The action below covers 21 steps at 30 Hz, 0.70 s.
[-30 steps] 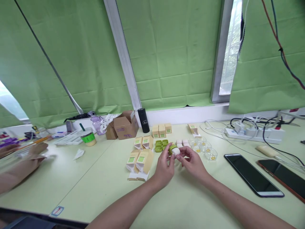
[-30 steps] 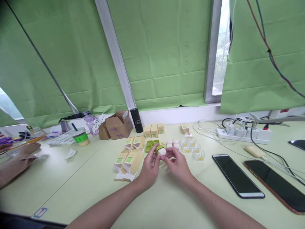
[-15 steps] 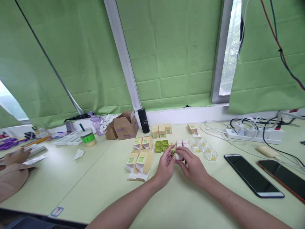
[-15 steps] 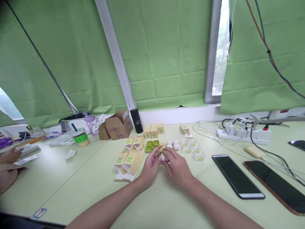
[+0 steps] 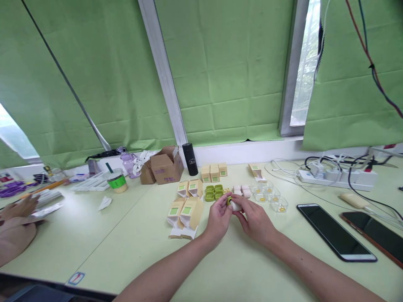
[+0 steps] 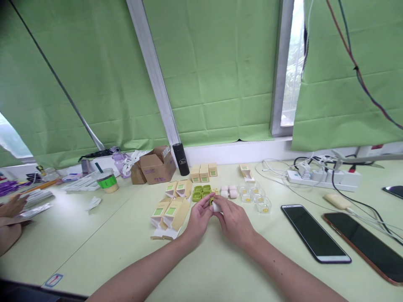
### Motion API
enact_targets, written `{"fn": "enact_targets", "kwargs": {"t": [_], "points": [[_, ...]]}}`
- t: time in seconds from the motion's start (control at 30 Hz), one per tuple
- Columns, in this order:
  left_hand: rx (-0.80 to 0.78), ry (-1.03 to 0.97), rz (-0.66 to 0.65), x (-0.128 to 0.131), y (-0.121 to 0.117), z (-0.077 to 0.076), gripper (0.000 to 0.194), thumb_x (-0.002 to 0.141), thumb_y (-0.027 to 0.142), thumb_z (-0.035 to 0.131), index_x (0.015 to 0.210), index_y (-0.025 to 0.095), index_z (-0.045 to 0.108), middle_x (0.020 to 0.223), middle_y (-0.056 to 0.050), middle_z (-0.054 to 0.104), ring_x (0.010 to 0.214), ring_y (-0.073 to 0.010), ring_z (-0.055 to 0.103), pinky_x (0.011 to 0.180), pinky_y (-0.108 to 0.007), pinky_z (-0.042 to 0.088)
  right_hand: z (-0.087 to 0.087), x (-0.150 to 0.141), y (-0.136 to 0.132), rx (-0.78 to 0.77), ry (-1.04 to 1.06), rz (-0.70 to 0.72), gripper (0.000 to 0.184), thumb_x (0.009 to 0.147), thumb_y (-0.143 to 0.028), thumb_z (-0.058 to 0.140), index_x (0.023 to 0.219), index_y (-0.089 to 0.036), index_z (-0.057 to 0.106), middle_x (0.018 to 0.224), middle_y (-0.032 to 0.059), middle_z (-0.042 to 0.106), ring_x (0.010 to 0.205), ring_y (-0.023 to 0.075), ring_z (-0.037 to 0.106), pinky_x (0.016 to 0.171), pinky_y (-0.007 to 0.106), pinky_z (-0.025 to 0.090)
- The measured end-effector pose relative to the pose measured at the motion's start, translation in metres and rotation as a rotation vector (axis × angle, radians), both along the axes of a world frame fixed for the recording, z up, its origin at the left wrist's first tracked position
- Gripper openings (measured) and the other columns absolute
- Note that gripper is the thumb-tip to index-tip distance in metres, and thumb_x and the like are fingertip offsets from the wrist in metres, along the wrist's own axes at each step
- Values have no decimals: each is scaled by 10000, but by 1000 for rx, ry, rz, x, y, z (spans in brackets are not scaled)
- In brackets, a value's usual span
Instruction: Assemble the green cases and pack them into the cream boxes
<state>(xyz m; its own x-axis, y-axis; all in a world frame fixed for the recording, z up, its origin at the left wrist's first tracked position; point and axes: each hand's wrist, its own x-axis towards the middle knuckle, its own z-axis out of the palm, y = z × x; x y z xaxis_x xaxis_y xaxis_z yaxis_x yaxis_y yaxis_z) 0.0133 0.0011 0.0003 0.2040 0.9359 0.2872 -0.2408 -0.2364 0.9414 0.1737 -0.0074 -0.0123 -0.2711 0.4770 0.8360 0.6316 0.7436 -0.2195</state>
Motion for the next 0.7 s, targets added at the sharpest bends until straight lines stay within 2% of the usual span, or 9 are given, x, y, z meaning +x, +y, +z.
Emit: {"fn": "enact_targets", "kwargs": {"t": [0.3, 0.7], "points": [[-42, -57, 63, 4, 2, -2, 523, 819, 306, 814, 1294, 131, 684, 1395, -180, 671, 1341, -322, 615, 1204, -529, 441, 2, -1, 2, 78, -34, -12, 352, 1021, -139, 488, 1368, -193, 516, 1272, 164, 728, 1157, 273, 733, 877, 419, 662], [-40, -72, 100, 8, 4, -2, 486, 783, 253, 827, 1241, 133, 721, 1342, -171, 707, 1304, -316, 644, 1197, -526, 448, 2, -1, 2, 88, -61, -9, 387, 999, -103, 483, 1374, -188, 537, 1286, 176, 723, 1158, 283, 730, 873, 427, 663]]}}
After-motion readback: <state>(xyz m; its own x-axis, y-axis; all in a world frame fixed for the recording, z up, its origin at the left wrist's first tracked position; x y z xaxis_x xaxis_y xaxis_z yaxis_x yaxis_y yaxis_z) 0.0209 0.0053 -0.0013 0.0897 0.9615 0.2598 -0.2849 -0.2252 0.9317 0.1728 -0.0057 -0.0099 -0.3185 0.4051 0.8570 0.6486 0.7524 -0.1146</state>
